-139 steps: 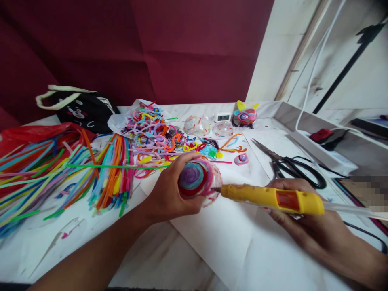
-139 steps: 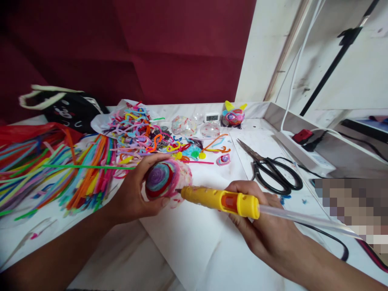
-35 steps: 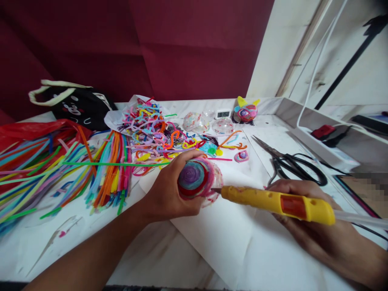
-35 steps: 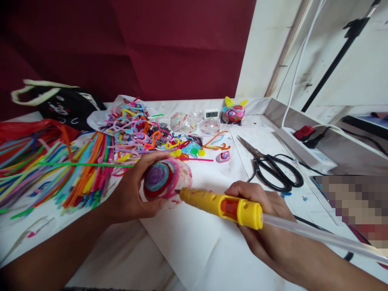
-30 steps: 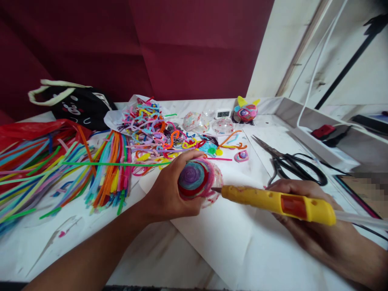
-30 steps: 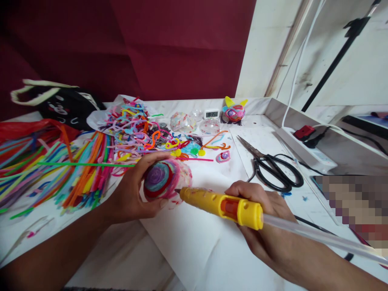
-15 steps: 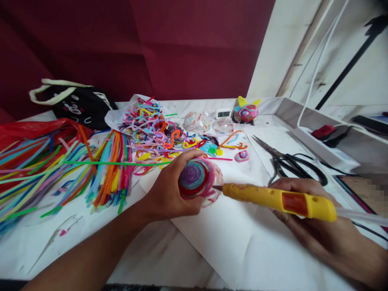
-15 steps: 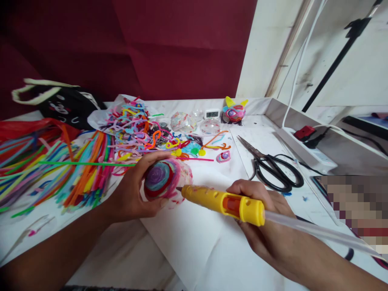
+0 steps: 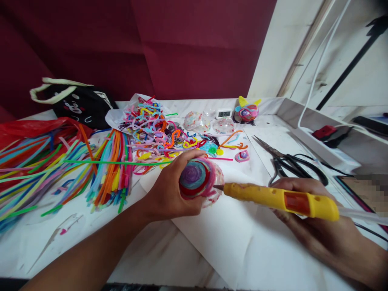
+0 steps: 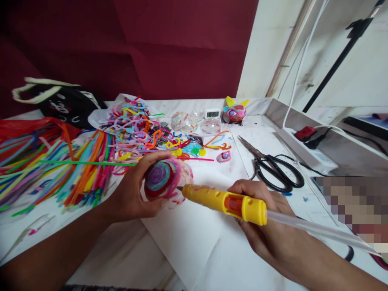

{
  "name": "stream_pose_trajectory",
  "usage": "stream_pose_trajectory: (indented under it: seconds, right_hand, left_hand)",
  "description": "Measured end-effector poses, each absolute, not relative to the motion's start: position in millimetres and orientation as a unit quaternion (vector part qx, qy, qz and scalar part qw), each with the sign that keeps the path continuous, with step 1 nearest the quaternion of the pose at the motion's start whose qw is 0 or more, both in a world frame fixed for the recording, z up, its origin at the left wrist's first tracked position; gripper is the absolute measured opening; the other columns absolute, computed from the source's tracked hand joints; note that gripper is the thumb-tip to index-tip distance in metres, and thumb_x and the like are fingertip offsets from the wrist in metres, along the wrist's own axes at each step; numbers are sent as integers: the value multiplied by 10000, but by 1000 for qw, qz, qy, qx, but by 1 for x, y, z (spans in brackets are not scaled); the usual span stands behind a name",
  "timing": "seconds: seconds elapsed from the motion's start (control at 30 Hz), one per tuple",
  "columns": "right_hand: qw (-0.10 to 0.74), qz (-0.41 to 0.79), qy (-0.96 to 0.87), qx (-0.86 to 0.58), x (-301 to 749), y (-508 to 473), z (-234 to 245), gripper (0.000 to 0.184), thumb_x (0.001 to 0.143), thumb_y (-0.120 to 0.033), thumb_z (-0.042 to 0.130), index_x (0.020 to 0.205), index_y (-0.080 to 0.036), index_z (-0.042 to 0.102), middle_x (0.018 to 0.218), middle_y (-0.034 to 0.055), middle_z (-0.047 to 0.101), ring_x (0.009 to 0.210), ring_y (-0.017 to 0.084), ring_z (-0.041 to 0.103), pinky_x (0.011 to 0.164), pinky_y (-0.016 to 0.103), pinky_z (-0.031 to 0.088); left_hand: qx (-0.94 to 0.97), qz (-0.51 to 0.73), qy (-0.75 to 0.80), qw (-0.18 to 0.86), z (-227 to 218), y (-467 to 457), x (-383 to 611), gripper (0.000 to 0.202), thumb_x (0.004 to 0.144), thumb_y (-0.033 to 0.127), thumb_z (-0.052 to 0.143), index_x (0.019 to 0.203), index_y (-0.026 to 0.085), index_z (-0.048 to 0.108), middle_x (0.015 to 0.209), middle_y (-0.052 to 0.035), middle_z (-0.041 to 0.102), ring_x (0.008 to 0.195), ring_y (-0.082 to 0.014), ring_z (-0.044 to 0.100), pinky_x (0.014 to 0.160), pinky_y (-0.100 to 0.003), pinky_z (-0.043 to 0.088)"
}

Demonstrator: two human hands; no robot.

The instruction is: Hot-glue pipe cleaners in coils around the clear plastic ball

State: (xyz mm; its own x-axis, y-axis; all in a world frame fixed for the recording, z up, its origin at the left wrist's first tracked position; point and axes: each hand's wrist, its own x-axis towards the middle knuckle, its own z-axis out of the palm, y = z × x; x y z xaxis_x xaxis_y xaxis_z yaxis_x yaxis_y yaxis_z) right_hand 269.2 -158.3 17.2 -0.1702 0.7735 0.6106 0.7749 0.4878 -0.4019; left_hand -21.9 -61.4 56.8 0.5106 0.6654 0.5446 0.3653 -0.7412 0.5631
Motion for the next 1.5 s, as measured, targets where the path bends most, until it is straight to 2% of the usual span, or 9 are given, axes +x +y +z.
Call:
stream_pose_trajectory:
  seconds: [0.3,0.7,0.83,0.93,1.03,1.13,1.27,1.4,1.5]
  right_hand:
    - [361,-19,-791,-494,270,-160,18,349,898,-239,559,1236,-300,495,1063,53,588,888,234,666,703,359,605]
    - [331,-13,-804,-495,271,-163,23,292,909,-291,556,1197,-301,514,1036,58,641,874,247,708,685,364,621]
    - [334,-16,-805,-490,270,-161,23,306,903,-282,561,1204,-285,511,1042,60,641,882,240,700,677,346,620]
    - [370,-17,-802,-468,266,-156,25,248,887,-230,576,1125,-297,551,1041,36,627,885,210,686,705,314,617]
    - [420,62,-767,-481,263,-151,29,186,876,-238,624,1049,-297,588,997,10,653,838,179,699,691,264,622]
    - [430,175,-698,-545,265,-148,36,194,859,-361,677,1031,-278,647,870,-2,722,717,173,714,569,227,608]
    - [423,258,-646,-581,271,-141,49,239,798,-467,724,885,-245,715,680,2,701,551,152,649,394,195,483]
    - [328,398,-628,-583,275,-130,57,306,728,-477,788,708,-201,659,581,-13,594,512,122,547,421,212,415]
    - [256,514,-610,-546,273,-123,55,306,735,-423,805,790,-187,617,659,-25,579,558,101,522,480,211,411]
  left_hand:
    - [846,392,304,194,56,-61,-23,686,641,235,725,1280,236,475,1301,-123,605,1187,-318,623,1039,-439,500]
    - [853,391,294,182,55,-61,-23,692,651,221,708,1293,232,450,1321,-124,587,1207,-303,609,1050,-409,490]
    - [855,387,295,182,57,-62,-23,689,652,217,704,1293,226,450,1323,-128,588,1218,-310,603,1056,-421,486]
    - [852,391,295,184,57,-62,-23,694,644,205,706,1289,234,453,1323,-125,590,1218,-311,604,1057,-431,486]
    - [846,393,299,202,55,-60,-25,701,629,200,713,1285,248,469,1316,-113,600,1217,-314,605,1051,-432,494]
    - [833,393,305,243,53,-55,-29,727,619,207,719,1304,266,480,1338,-105,591,1239,-324,587,1043,-436,500]
    - [806,402,326,286,52,-50,-34,732,625,245,722,1317,271,484,1359,-111,565,1263,-335,552,1027,-453,494]
    - [782,405,351,318,56,-49,-34,718,617,285,734,1292,240,495,1301,-126,591,1185,-326,584,982,-447,494]
    - [769,412,360,330,58,-50,-33,711,601,284,731,1273,232,503,1232,-115,628,1088,-302,623,885,-405,523]
